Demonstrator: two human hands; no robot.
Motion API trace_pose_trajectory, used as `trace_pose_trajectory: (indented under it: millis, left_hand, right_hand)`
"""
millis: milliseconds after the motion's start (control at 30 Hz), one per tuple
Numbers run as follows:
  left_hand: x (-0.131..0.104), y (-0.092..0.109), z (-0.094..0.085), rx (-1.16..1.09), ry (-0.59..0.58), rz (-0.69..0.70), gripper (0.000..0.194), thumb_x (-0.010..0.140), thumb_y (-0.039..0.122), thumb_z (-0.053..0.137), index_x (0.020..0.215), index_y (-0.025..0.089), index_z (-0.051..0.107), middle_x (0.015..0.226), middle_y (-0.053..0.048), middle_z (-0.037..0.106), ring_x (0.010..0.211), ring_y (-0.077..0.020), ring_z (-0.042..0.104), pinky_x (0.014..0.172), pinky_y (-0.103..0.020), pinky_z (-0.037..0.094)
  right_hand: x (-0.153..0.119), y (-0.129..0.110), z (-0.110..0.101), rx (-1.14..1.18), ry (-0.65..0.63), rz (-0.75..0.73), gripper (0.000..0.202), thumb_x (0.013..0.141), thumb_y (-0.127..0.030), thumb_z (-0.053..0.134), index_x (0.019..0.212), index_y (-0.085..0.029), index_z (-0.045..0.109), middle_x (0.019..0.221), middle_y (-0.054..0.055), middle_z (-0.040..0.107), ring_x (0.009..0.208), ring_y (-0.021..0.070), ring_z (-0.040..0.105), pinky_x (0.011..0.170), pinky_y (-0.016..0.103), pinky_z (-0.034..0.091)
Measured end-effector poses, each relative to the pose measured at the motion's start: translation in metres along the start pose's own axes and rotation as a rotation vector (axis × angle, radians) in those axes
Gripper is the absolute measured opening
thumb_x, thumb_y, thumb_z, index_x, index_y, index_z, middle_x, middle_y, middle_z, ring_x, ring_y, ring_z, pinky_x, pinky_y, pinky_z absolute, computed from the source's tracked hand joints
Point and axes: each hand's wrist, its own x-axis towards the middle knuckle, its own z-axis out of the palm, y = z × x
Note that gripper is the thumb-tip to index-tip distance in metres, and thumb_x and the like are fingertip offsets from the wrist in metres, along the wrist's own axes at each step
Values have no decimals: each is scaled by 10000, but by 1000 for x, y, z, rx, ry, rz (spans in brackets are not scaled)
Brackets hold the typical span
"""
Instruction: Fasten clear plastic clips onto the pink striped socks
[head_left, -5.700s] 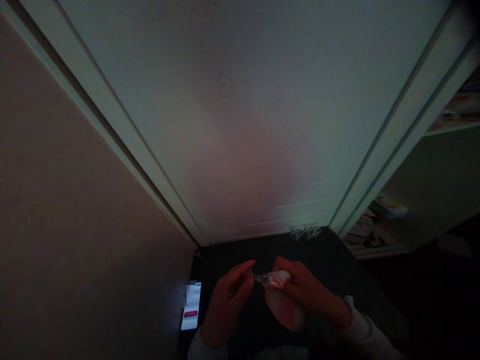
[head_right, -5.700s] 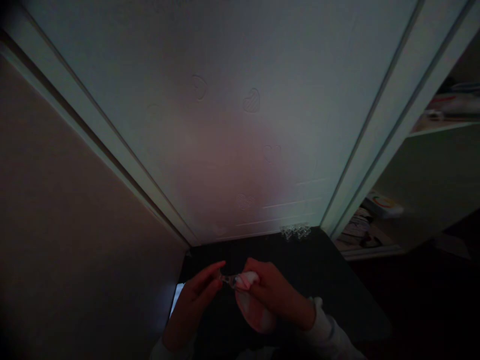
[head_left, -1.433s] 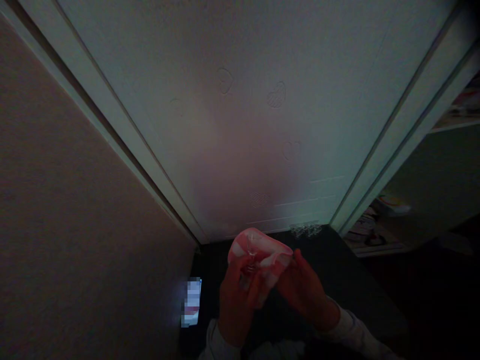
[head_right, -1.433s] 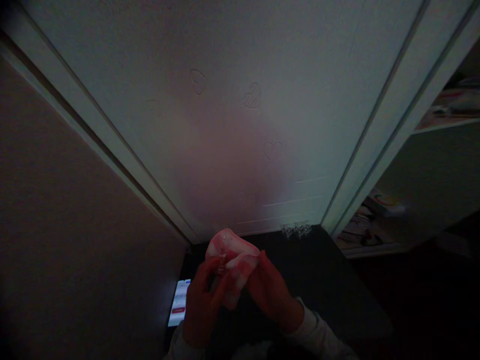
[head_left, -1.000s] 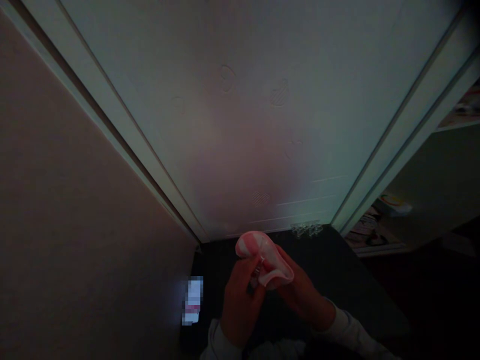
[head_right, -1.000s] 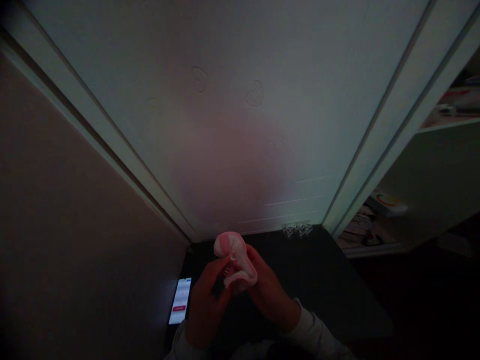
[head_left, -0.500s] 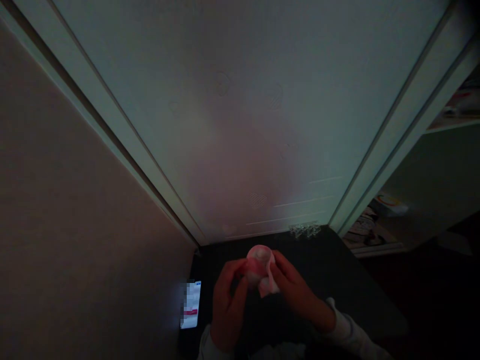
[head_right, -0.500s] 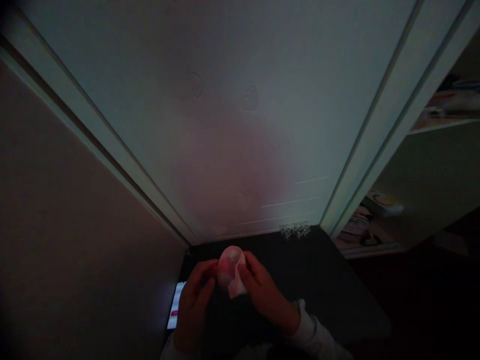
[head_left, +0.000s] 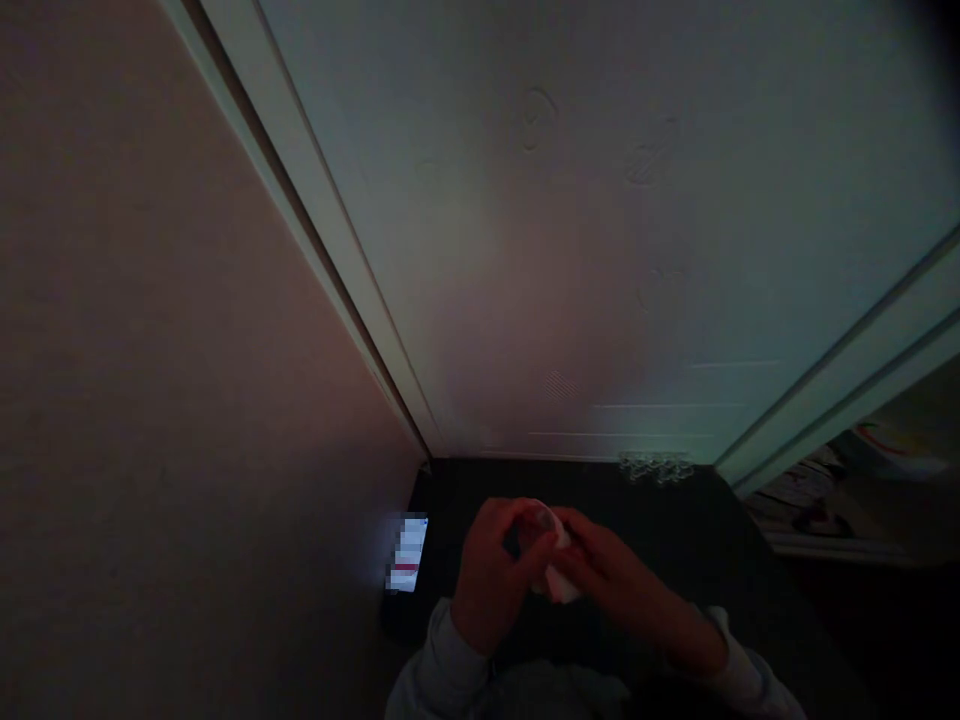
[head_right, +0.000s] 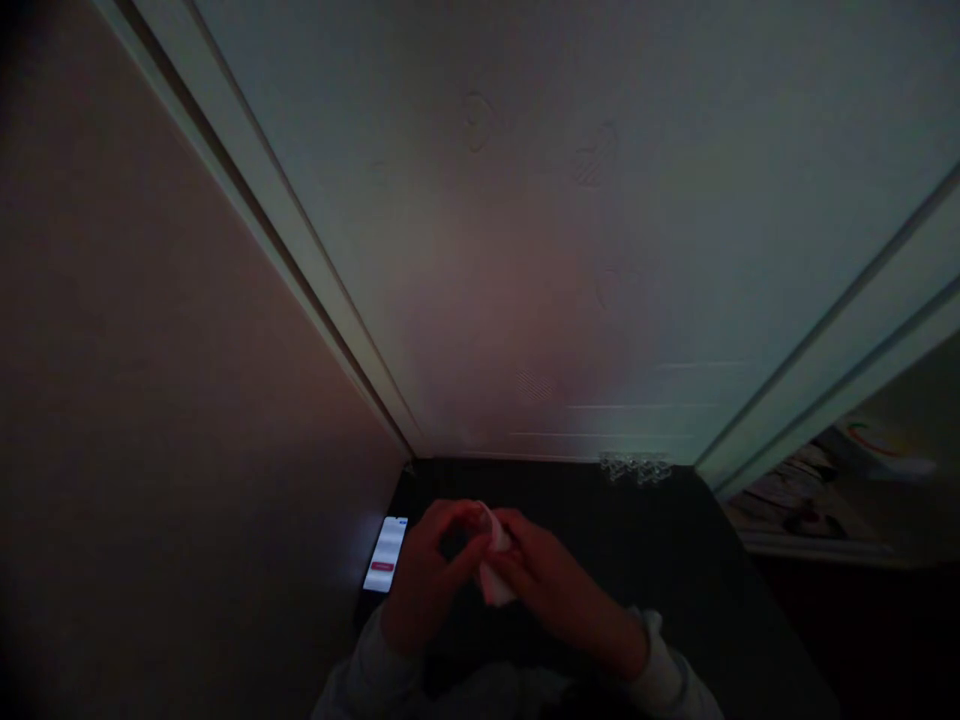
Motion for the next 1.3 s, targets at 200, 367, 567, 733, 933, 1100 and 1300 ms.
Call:
trace_pose_trajectory:
  millis: [200,367,567,733,933,1100,1300]
  left_hand:
    - [-2,1,-1,243,-19,296,178,723,177,636,897,178,598,829,-53,646,798,-206,558,721,-339,445]
    - [-4,-2,2,357,-70,419,190,730,187,627,912,169,580,812,-60,643,785,-213,544,715,-347,438]
    - [-6,0,7,367,-132,437,182,713,164,625,892,169,588,792,-51,631,790,-208,548,711,-326,445]
    - [-7,0,8,371,-199,421,191,722,190,624,908,171,587,820,-60,638,790,-209,558,706,-326,451]
    - [-8,0,9,395,-223,402,186,728,214,615,908,175,586,853,-69,653,803,-220,568,715,-342,450]
    - [-8,-3,7,398,-186,340,218,716,142,599,930,178,578,885,-62,667,825,-217,585,736,-344,453]
    - [-8,-5,4,416,-188,287,192,738,131,585,925,174,585,897,-65,673,847,-221,598,757,-354,475]
  right_hand:
    - [7,4,5,-115,-10,-118,131,856,-204,465,893,-197,590,854,40,633,781,183,582,727,300,449]
    - [6,18,11,-82,72,-55,120,794,-131,481,765,-191,580,747,11,618,673,155,558,628,268,442]
    - [0,23,10,34,104,125,75,766,-153,509,738,-181,573,673,1,635,597,147,568,547,250,433]
    - [-6,34,6,95,135,133,122,787,-231,538,695,-176,595,644,-1,633,576,134,559,536,238,428]
    - [-10,39,6,212,139,193,181,810,-348,554,748,-181,585,640,-1,632,509,121,559,454,208,406]
    - [-13,37,6,224,110,235,249,851,-420,492,888,-185,565,683,6,652,484,126,580,433,213,416]
    - [-12,40,0,72,211,114,315,864,-438,455,972,-191,617,896,57,675,811,208,615,720,315,462]
